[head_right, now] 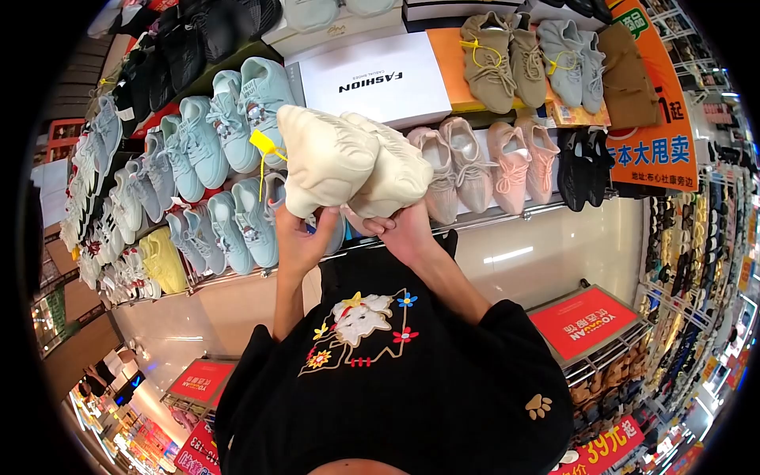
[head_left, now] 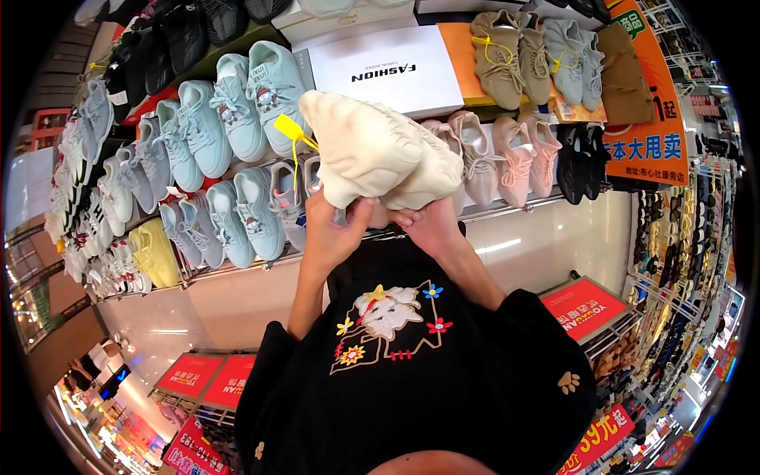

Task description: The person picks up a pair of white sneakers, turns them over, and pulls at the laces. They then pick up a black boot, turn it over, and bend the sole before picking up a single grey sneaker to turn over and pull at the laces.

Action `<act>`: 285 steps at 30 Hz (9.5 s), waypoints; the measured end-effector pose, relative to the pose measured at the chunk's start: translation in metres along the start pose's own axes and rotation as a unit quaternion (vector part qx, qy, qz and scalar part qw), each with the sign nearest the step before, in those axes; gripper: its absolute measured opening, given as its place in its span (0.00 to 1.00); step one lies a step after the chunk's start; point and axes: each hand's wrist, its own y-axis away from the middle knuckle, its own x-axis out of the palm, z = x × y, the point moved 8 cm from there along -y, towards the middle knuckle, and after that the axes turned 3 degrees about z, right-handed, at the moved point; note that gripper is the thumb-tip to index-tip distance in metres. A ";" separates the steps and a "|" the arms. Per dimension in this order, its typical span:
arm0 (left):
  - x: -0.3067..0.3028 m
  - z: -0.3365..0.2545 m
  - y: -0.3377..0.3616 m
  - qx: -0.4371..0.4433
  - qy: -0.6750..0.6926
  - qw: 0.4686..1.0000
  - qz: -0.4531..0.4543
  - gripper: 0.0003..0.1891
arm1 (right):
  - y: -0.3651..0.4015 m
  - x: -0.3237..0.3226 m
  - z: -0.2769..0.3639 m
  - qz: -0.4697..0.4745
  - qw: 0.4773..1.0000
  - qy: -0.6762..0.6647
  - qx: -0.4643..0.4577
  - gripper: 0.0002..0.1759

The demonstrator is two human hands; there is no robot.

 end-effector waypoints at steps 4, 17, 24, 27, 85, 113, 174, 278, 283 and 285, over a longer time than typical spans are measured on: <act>-0.002 0.012 0.004 -0.019 0.063 0.997 -0.040 0.09 | 0.003 0.000 0.001 -0.069 0.997 -0.015 0.006 0.21; 0.008 0.050 0.011 -0.156 0.334 0.917 -0.154 0.12 | 0.000 0.042 0.003 0.008 0.996 0.004 -0.089 0.12; 0.024 0.075 0.025 -0.196 0.522 0.815 -0.155 0.10 | -0.010 0.046 0.006 0.023 0.956 0.249 -0.152 0.13; 0.022 0.081 0.024 -0.203 0.563 0.786 -0.155 0.10 | -0.015 0.061 -0.001 0.074 0.934 0.310 -0.162 0.14; -0.056 0.036 0.021 -0.046 -0.143 0.965 -0.213 0.11 | -0.064 0.067 -0.042 0.103 0.482 0.814 -0.309 0.10; -0.040 0.017 -0.018 0.032 -0.278 0.947 -0.156 0.09 | -0.072 0.057 -0.045 0.123 0.522 0.803 -0.260 0.12; -0.014 -0.003 -0.063 0.071 -0.526 0.846 0.050 0.14 | -0.054 0.052 -0.013 0.090 0.777 0.583 -0.220 0.13; -0.109 0.083 -0.174 0.007 -0.279 0.954 0.112 0.07 | -0.153 0.111 0.024 0.074 0.478 0.757 -0.440 0.14; -0.106 0.086 -0.171 0.012 -0.254 0.962 0.095 0.06 | -0.151 0.111 0.024 0.070 0.481 0.748 -0.452 0.13; -0.109 0.088 -0.169 0.000 -0.233 0.969 0.085 0.06 | -0.150 0.111 0.024 0.067 0.483 0.744 -0.457 0.12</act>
